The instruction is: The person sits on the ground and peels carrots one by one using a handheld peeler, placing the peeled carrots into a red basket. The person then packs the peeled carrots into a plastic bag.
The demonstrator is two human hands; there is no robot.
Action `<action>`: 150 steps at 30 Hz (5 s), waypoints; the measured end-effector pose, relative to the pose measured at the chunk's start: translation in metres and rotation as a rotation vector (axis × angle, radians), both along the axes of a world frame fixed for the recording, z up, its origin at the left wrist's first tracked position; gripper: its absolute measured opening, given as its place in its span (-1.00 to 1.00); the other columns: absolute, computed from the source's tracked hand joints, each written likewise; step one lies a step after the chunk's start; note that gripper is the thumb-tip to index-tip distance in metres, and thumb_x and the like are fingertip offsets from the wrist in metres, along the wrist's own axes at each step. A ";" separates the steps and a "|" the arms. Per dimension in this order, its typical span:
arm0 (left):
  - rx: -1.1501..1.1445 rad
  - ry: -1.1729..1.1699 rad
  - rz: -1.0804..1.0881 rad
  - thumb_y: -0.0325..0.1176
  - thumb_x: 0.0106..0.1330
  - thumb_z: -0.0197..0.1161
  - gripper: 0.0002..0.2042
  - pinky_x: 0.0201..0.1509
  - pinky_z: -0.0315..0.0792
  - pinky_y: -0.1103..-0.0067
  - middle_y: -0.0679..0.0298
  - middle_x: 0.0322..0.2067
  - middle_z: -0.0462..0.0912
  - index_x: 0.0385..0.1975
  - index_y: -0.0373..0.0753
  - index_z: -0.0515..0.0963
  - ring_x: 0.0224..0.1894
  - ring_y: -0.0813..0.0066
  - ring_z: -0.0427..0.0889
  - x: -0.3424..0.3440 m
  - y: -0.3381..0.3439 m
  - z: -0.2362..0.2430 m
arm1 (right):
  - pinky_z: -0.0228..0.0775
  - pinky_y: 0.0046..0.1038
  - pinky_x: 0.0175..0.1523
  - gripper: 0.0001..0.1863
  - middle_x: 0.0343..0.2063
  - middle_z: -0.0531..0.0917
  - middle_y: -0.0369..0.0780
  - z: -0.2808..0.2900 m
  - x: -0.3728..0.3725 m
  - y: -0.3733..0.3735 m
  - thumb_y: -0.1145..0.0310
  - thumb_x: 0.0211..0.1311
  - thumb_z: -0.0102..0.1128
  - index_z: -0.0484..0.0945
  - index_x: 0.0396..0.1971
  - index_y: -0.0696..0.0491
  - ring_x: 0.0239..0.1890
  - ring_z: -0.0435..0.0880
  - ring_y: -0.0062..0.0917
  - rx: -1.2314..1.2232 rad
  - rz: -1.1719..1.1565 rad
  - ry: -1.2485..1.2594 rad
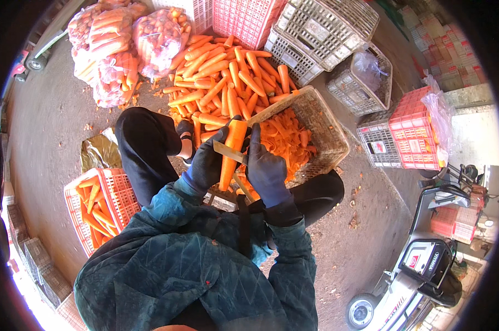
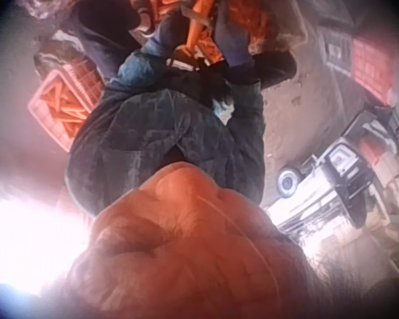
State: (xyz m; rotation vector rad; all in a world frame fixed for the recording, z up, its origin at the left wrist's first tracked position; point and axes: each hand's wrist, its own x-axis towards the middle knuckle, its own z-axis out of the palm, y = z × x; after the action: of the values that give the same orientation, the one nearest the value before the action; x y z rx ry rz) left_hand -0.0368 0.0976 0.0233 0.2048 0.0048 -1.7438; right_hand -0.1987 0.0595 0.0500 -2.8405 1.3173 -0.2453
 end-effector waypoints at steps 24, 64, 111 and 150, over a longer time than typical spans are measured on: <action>-0.081 -0.115 -0.063 -0.13 0.49 0.07 -0.43 0.28 0.40 0.47 0.16 0.26 0.41 0.43 -0.16 0.17 0.19 0.35 0.51 -0.005 0.008 0.017 | 0.50 -0.34 -0.36 -0.35 -0.35 0.72 -0.04 0.004 -0.015 -0.016 0.40 0.32 0.05 0.14 0.40 0.10 -0.39 0.73 -0.28 1.302 -0.315 -0.862; 0.020 -0.161 -0.024 -0.23 0.51 0.02 -0.52 0.35 0.34 0.43 0.24 0.26 0.41 0.38 -0.20 0.24 0.26 0.37 0.44 -0.030 0.025 0.023 | 0.43 -0.31 -0.57 -0.10 -0.57 0.62 -0.19 0.033 -0.010 0.035 0.27 0.24 0.22 -0.08 0.44 0.25 -0.70 0.58 -0.37 0.133 -0.250 0.013; -0.284 -0.707 0.017 -0.04 0.38 0.22 -0.29 0.40 0.11 0.52 0.24 0.26 0.40 0.40 -0.33 0.19 0.30 0.52 0.32 -0.021 0.020 0.038 | 0.52 -0.23 -0.37 -0.02 -0.50 0.64 -0.08 0.044 -0.032 0.024 0.45 0.06 0.26 -0.08 0.48 0.07 -0.51 0.66 -0.20 0.184 -0.318 -0.203; 0.260 -2.019 0.190 -0.38 0.39 0.21 -0.48 0.31 0.32 0.51 0.14 0.21 0.51 0.34 -0.29 0.31 0.24 0.44 0.46 0.423 -0.081 -0.110 | 0.11 -0.63 -0.51 -0.54 -0.53 0.57 -0.32 -0.074 -0.078 -0.083 0.33 0.41 0.05 0.40 0.27 0.07 -0.65 0.26 -0.77 0.895 -0.879 -0.790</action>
State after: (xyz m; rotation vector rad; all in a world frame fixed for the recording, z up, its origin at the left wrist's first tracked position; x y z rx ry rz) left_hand 0.3863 0.0161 -0.0872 1.9352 -1.1385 -0.6928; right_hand -0.2765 -0.0234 -0.0241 -1.1446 1.7093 -0.5160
